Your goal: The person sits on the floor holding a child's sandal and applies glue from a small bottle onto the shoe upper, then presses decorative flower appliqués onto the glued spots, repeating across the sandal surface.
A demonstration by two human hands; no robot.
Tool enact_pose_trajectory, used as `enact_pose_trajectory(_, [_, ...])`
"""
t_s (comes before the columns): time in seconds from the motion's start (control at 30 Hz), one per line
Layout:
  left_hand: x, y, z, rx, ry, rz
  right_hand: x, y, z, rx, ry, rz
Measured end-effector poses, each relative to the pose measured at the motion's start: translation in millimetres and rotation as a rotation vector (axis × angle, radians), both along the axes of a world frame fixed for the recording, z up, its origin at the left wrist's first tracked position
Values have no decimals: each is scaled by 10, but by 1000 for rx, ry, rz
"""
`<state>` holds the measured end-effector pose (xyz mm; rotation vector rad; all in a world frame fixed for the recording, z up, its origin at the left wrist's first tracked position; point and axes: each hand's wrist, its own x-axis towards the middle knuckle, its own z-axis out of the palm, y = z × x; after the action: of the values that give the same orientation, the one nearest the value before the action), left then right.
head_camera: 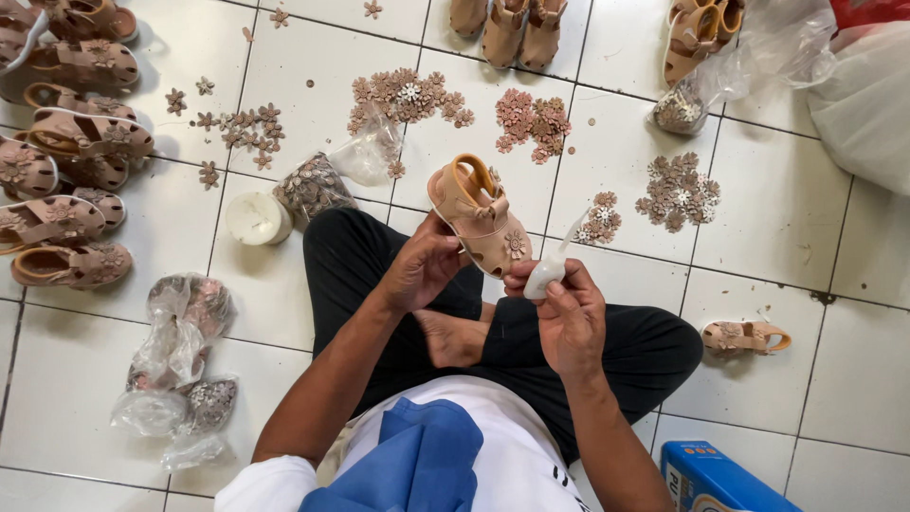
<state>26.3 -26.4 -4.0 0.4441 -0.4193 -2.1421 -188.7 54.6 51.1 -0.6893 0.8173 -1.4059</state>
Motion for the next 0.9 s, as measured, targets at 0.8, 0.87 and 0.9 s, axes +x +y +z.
enact_pose_trajectory(0.8, [-52, -36, 20, -218, -303, 181, -334, 118, 578, -384, 1369, -336])
enact_pose_trajectory(0.87, [-55, -32, 22, -214, -289, 183, -323, 93, 589, -397, 1394, -338])
enact_pose_trajectory(0.9, [-53, -35, 21, -213, -283, 184, -319, 79, 592, -405, 1405, -340])
